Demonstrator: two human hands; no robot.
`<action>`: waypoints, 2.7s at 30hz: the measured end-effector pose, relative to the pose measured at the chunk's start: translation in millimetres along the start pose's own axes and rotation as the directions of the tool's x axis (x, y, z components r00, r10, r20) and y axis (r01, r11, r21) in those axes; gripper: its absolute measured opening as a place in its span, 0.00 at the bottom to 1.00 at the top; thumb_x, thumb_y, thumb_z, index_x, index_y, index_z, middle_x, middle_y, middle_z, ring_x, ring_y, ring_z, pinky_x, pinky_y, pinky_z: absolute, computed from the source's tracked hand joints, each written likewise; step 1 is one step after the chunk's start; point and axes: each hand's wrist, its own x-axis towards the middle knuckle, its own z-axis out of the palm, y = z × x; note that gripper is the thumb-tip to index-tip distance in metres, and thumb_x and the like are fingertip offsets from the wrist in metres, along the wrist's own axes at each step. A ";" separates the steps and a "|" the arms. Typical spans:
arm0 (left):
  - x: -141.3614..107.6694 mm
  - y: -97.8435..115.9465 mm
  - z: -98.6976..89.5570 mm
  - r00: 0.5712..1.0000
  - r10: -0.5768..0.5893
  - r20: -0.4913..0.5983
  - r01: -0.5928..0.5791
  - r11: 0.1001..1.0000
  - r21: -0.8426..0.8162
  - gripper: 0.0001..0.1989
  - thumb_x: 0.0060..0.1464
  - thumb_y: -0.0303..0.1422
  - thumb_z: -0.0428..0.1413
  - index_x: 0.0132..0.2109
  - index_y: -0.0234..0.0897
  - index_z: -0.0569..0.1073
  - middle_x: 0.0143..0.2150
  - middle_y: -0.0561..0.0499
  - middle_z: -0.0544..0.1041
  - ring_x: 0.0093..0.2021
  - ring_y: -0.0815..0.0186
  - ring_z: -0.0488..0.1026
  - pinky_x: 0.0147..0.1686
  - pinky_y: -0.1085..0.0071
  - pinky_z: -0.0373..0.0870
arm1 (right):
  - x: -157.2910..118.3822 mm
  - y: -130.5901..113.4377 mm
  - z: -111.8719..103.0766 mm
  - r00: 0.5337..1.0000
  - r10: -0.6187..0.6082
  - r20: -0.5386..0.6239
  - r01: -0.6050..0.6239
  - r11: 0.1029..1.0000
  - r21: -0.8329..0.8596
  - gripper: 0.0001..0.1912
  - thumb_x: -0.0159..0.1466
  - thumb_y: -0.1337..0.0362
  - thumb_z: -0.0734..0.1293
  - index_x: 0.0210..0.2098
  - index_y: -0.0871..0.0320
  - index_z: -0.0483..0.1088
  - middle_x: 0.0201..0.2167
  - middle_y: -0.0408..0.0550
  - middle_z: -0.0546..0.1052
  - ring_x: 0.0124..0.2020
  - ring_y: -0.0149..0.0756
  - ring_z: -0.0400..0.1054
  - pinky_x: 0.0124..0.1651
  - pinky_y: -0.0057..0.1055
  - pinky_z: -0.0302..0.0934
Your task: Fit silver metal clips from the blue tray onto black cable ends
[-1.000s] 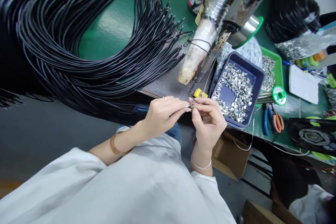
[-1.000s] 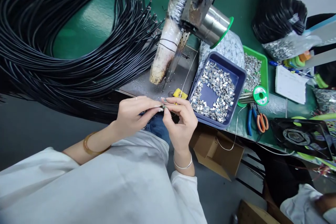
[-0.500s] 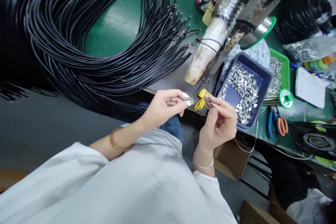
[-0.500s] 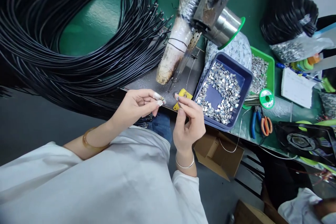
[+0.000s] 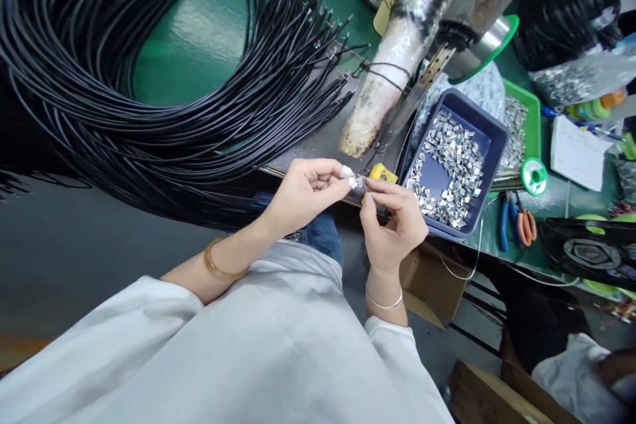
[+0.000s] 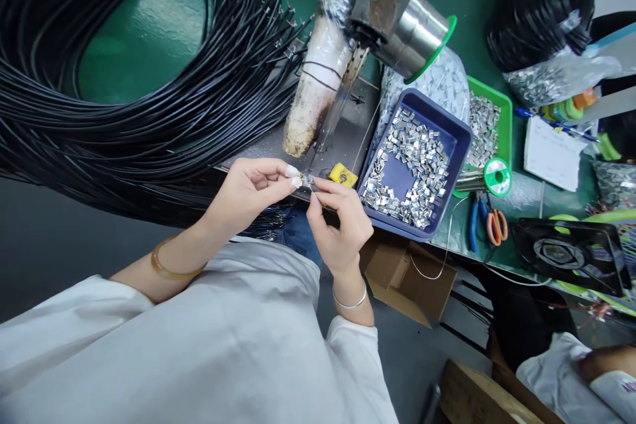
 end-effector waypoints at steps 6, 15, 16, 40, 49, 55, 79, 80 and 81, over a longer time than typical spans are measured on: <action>1.5 -0.5 3.7 0.999 0.036 -0.007 -0.036 0.999 0.014 0.04 0.45 0.29 0.65 0.28 0.32 0.78 0.24 0.54 0.75 0.24 0.75 0.68 0.25 0.79 0.66 | 3.1 1.9 1.7 0.990 -0.138 -0.015 0.136 0.984 -0.114 0.10 0.61 0.74 0.72 0.38 0.53 0.72 0.41 0.44 0.84 0.41 0.33 0.80 0.45 0.33 0.76; 3.9 1.3 9.2 0.996 0.074 -0.058 -0.071 0.996 0.058 0.03 0.46 0.29 0.63 0.27 0.33 0.78 0.23 0.54 0.74 0.24 0.74 0.69 0.24 0.78 0.66 | 6.7 2.5 4.7 0.995 -0.092 -0.028 0.088 0.988 -0.128 0.09 0.63 0.72 0.71 0.39 0.51 0.72 0.42 0.44 0.83 0.44 0.36 0.80 0.44 0.36 0.77; 4.1 2.0 9.4 0.995 0.078 -0.059 -0.075 0.995 0.061 0.03 0.47 0.29 0.63 0.28 0.33 0.78 0.23 0.54 0.74 0.24 0.73 0.69 0.24 0.78 0.66 | 7.3 1.9 4.3 0.996 -0.082 -0.027 0.078 0.990 -0.117 0.09 0.63 0.72 0.71 0.39 0.51 0.73 0.43 0.45 0.83 0.44 0.36 0.79 0.44 0.36 0.77; 0.8 5.2 7.1 0.997 0.070 -0.042 -0.065 0.991 0.115 0.04 0.47 0.29 0.62 0.28 0.33 0.78 0.21 0.55 0.72 0.22 0.73 0.67 0.24 0.77 0.65 | 6.8 -4.4 1.0 0.998 -0.069 0.002 0.069 0.992 -0.106 0.09 0.62 0.72 0.71 0.38 0.51 0.72 0.44 0.45 0.82 0.45 0.37 0.80 0.44 0.36 0.79; -0.5 9.1 3.5 0.999 0.037 0.018 -0.038 0.992 0.124 0.03 0.46 0.27 0.62 0.27 0.33 0.80 0.23 0.53 0.76 0.24 0.72 0.69 0.25 0.76 0.67 | 4.2 -3.6 -2.7 0.999 -0.035 0.006 0.035 0.998 -0.051 0.09 0.63 0.71 0.70 0.40 0.52 0.72 0.43 0.45 0.82 0.44 0.37 0.80 0.42 0.37 0.79; 2.0 6.4 4.4 0.999 0.054 0.005 -0.054 0.992 0.116 0.03 0.46 0.28 0.62 0.27 0.33 0.79 0.21 0.54 0.72 0.22 0.74 0.64 0.22 0.77 0.61 | 5.3 0.2 -1.1 0.992 -0.123 0.030 0.127 0.978 -0.163 0.11 0.62 0.73 0.71 0.41 0.52 0.72 0.44 0.46 0.83 0.43 0.35 0.79 0.43 0.34 0.77; 6.0 8.9 2.5 0.999 0.034 0.030 -0.038 0.987 0.159 0.04 0.46 0.28 0.62 0.28 0.30 0.80 0.19 0.57 0.65 0.21 0.77 0.56 0.21 0.78 0.53 | 6.9 -4.6 -2.0 0.994 -0.109 0.027 0.112 0.975 -0.193 0.09 0.62 0.73 0.72 0.39 0.55 0.71 0.43 0.48 0.83 0.41 0.33 0.80 0.41 0.28 0.76; 5.2 8.2 2.7 0.998 0.052 0.036 -0.057 0.986 0.159 0.04 0.46 0.28 0.62 0.29 0.30 0.81 0.21 0.55 0.68 0.22 0.76 0.58 0.21 0.79 0.56 | 7.1 -4.7 -2.2 0.994 -0.105 0.022 0.107 0.975 -0.192 0.10 0.62 0.74 0.72 0.39 0.55 0.72 0.43 0.47 0.83 0.41 0.33 0.80 0.41 0.28 0.76; 4.3 7.2 2.9 0.996 0.072 0.044 -0.078 0.984 0.161 0.05 0.47 0.29 0.62 0.29 0.30 0.81 0.23 0.54 0.71 0.23 0.75 0.61 0.22 0.79 0.58 | 7.4 -4.7 -2.4 0.995 -0.101 0.017 0.103 0.976 -0.194 0.10 0.62 0.74 0.72 0.39 0.55 0.72 0.43 0.47 0.83 0.41 0.33 0.80 0.41 0.28 0.76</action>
